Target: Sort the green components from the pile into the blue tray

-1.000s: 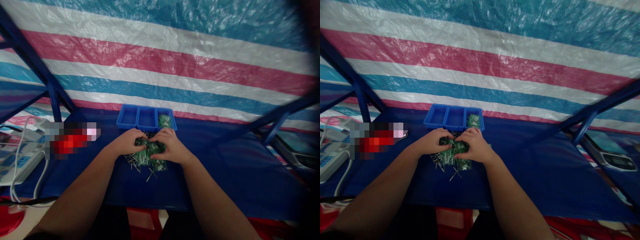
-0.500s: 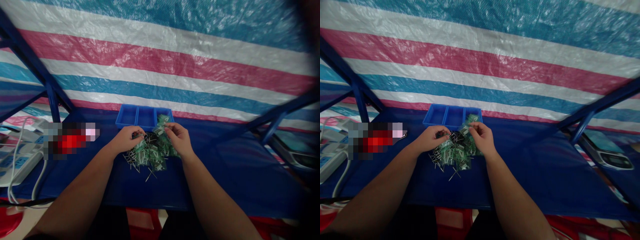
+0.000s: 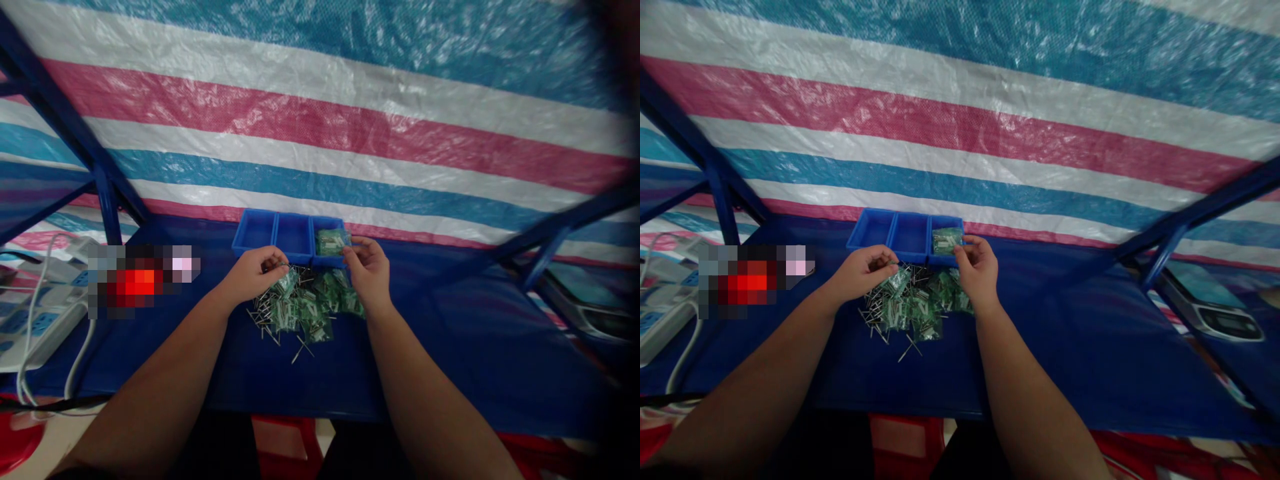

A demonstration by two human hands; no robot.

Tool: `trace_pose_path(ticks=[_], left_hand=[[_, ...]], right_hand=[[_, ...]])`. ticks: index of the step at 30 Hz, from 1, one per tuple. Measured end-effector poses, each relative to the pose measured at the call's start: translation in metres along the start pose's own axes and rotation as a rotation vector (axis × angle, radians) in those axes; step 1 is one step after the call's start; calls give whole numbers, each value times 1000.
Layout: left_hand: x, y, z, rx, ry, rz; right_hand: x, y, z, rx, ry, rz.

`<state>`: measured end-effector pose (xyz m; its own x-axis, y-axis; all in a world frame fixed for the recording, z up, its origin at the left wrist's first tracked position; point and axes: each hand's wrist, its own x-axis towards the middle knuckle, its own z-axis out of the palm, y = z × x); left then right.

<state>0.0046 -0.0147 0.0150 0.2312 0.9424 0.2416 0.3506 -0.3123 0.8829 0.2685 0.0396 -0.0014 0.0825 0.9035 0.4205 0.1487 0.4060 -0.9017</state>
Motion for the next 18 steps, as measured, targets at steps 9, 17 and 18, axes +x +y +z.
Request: trace_pose_path(ticks=[9, 17, 18], left_hand=[[0, -2, 0, -8, -7, -3], [1, -1, 0, -59, -9, -48], [1, -1, 1, -75, -5, -49]], right_hand=[[9, 19, -11, -502, 6, -211], [1, 14, -7, -771, -129, -337], [1, 13, -6, -772, -143, -327]])
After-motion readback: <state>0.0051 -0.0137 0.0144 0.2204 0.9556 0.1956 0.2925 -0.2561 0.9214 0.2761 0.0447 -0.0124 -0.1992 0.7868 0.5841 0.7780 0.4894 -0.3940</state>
